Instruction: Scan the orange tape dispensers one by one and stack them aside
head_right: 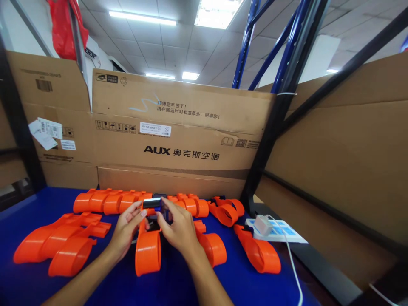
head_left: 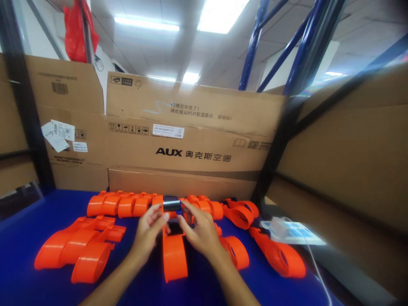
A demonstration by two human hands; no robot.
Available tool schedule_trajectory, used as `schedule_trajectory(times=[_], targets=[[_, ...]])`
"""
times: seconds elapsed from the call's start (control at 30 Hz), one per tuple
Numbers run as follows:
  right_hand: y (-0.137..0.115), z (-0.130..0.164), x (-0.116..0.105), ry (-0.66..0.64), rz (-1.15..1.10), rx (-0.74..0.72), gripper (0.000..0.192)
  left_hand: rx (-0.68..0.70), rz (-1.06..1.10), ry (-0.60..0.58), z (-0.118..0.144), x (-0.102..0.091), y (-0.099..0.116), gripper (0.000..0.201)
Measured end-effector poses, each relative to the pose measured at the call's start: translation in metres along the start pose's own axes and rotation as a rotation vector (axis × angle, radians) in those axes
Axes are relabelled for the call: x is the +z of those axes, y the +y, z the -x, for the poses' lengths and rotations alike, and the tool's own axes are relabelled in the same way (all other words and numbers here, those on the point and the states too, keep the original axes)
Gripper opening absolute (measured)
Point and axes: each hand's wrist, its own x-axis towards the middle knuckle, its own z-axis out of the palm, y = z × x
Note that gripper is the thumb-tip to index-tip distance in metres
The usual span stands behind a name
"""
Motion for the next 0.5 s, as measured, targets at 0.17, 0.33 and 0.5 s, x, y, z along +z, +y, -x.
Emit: schedule_trajectory(times=[0.17, 0.33, 0.5], targets=[[-0.0025, 0.0028, 0.007, 0.012, 0.034, -0.122, 0.039, -0.045, -0.053, -0.037, 0.0017, 0.0022, 0.0002, 0.037], [-0.0057, 0.0043, 0.011, -0.026, 0.03, -0.142, 0.037, -0.042, -0.098, -0.001, -0.0001, 0.0018, -0.0002, 0.039], [-0.0026, 0.0041, 0.0107, -0.093, 0.013, -0.106, 0.029, -0.063, -0.077, -0.023, 0.0016, 0.0036, 0.0035, 0.037]])
